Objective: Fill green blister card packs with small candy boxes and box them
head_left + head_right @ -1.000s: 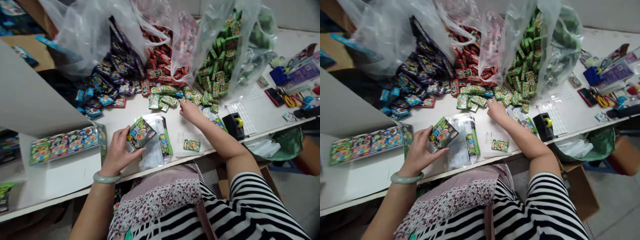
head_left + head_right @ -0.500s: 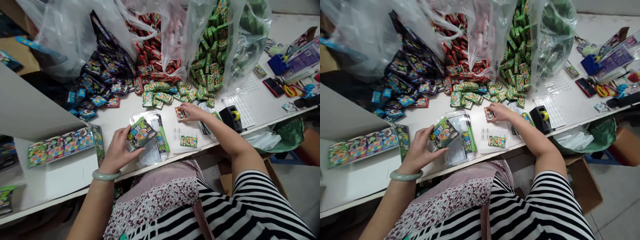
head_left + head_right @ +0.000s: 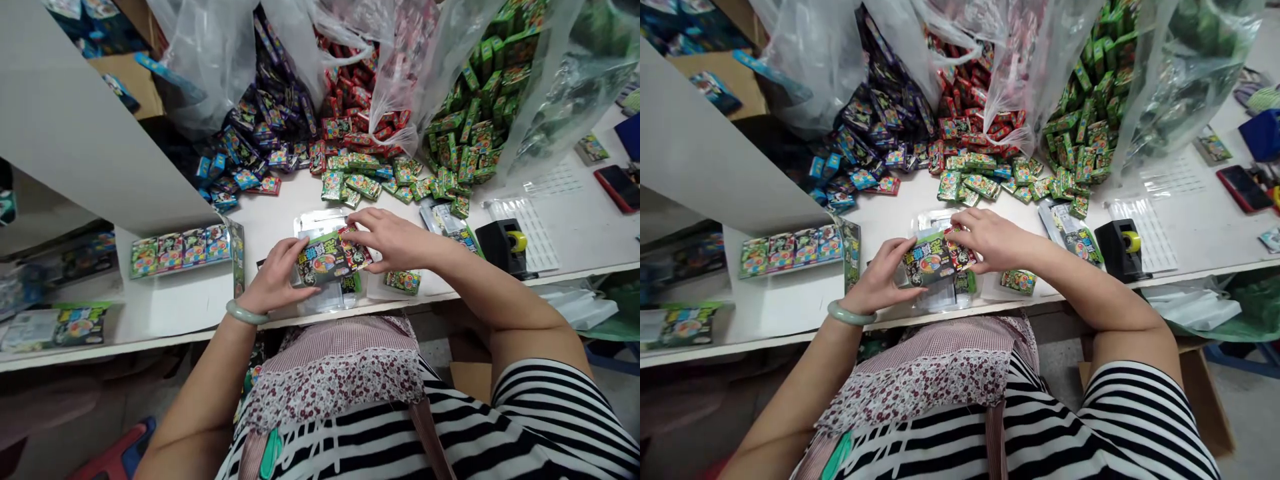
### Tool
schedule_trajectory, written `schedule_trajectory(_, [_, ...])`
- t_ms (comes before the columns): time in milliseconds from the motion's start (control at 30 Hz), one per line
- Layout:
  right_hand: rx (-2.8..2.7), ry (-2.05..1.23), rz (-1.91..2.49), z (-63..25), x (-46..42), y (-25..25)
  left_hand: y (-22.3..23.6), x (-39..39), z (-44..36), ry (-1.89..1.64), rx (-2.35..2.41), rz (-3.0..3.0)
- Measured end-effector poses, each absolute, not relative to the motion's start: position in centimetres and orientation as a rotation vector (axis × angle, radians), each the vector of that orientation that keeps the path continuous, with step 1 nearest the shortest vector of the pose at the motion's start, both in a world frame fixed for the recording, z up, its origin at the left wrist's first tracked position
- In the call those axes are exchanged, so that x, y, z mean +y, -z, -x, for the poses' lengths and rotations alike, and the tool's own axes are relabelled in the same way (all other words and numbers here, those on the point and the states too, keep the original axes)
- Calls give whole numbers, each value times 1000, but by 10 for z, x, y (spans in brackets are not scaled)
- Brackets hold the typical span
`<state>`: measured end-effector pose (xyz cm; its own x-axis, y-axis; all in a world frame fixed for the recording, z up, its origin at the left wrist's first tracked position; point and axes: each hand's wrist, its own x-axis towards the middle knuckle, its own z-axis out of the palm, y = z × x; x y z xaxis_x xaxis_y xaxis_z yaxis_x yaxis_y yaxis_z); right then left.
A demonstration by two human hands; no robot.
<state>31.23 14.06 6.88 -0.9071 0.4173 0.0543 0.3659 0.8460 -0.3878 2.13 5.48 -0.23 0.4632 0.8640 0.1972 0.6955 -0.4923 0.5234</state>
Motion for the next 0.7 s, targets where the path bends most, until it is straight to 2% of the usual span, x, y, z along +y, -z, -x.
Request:
schedule_trajectory(133, [-2812, -624, 543, -306, 142, -52, 5, 54, -24, -678, 1284, -2290])
schedule_trajectory(300, [-2552, -635, 722, -298, 128, -36, 8, 50, -26, -754, 1437, -2238])
schedule_trajectory(467, [-2572, -696, 692, -289, 117, -30, 12, 47, -28, -800, 1429, -2221])
schedule_trajectory(600, [-2350, -819, 791, -265, 173, -22, 16, 45, -23, -843, 1549, -2139])
schedule_trajectory(700, [-2264, -768, 993, -214, 244, -8, 15, 42, -18, -840, 1577, -2126])
